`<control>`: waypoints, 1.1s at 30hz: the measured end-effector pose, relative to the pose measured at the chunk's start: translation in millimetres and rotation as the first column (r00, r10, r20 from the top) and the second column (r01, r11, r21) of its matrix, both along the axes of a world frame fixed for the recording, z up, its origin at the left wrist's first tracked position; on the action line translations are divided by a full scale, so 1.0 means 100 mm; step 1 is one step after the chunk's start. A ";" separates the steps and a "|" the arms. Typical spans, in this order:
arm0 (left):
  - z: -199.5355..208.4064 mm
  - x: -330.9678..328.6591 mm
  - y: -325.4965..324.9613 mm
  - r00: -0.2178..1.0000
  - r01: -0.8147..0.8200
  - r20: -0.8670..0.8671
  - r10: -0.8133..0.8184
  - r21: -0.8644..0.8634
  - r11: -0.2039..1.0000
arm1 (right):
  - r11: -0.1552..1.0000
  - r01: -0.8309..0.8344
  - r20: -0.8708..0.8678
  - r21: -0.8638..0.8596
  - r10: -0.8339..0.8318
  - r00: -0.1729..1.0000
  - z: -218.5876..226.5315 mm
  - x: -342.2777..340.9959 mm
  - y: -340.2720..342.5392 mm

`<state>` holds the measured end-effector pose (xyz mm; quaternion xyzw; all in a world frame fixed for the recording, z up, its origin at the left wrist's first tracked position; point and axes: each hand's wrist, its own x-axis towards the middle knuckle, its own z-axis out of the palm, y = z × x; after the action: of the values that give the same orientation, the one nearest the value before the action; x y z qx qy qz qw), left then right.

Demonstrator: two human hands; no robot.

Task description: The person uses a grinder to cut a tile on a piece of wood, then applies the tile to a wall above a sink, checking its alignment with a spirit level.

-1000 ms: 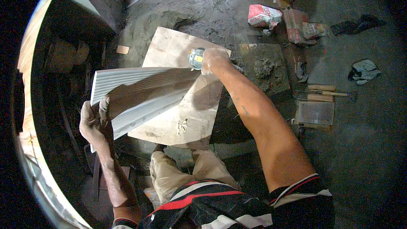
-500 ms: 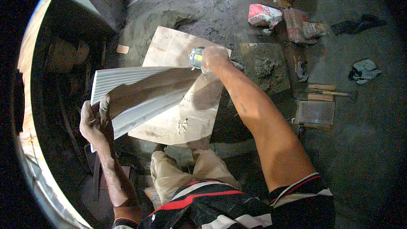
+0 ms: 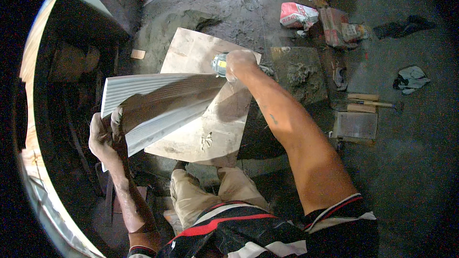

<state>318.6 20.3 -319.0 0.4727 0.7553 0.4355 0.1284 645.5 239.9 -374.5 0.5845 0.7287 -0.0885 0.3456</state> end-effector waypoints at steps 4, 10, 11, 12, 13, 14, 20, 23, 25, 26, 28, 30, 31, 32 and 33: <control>0.12 0.07 0.02 0.996 0.002 -0.090 -0.007 -0.049 0.999 | 1.000 0.014 -0.003 0.018 -0.014 1.000 0.02 -0.05 0.01; 0.13 0.07 0.04 1.000 0.022 0.000 -0.022 0.006 1.000 | 0.999 0.036 0.006 -0.001 -0.036 0.999 0.10 -0.09 0.00; 0.13 0.06 0.03 1.000 0.010 -0.015 -0.011 -0.016 1.000 | 0.999 0.039 0.008 -0.014 -0.039 0.999 0.11 -0.10 0.00; 0.13 0.05 0.03 1.000 -0.001 -0.031 0.000 -0.038 0.999 | 0.999 0.042 0.009 -0.028 -0.042 0.999 0.12 -0.11 0.00; 0.12 0.05 0.04 1.000 -0.001 -0.031 -0.001 -0.039 0.999 | 0.999 0.043 0.009 -0.029 -0.043 0.999 0.12 -0.11 0.00; 0.12 0.06 0.04 1.000 0.002 -0.001 -0.002 -0.026 1.000 | 0.999 0.039 0.013 -0.031 -0.039 0.999 0.11 -0.10 0.01; 0.07 0.05 0.05 0.999 -0.013 0.044 0.013 0.001 1.000 | 0.999 0.041 -0.041 -0.014 -0.041 0.998 0.08 -0.01 0.04; 0.06 0.05 0.06 0.996 -0.022 0.093 0.017 0.045 0.999 | 0.997 0.071 -0.088 -0.029 -0.073 0.993 0.11 0.01 0.06; 0.03 0.03 0.07 0.992 -0.033 0.121 0.025 0.067 0.997 | 0.995 0.088 -0.100 -0.046 -0.092 0.991 0.12 -0.02 0.05; 0.01 0.01 0.07 0.993 -0.043 0.108 0.038 0.041 0.998 | 0.993 0.110 -0.099 -0.047 -0.114 0.989 0.11 -0.02 0.05; 0.03 0.04 0.08 0.995 -0.039 0.099 0.035 0.039 0.999 | 0.990 0.133 -0.096 -0.049 -0.137 0.986 0.10 0.00 0.05; 0.06 0.04 0.09 0.996 -0.037 0.088 0.034 0.034 0.999 | 0.989 0.140 -0.121 -0.050 -0.146 0.982 0.08 0.02 0.05; 0.07 0.04 0.09 0.997 -0.034 0.073 0.032 0.028 0.999 | 0.989 0.142 -0.121 -0.051 -0.147 0.982 0.07 0.03 0.05; 0.08 0.04 0.09 0.998 -0.032 0.059 0.030 0.023 0.999 | 0.989 0.136 -0.123 -0.058 -0.142 0.982 0.09 0.02 0.05; 0.08 0.05 0.09 0.998 -0.032 0.059 0.030 0.023 0.999 | 0.989 0.129 -0.124 -0.065 -0.137 0.983 0.10 0.01 0.05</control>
<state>323.1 29.6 -310.6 0.4494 0.7531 0.4601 0.1382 646.6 245.2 -364.7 0.6151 0.7059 -0.1692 0.3078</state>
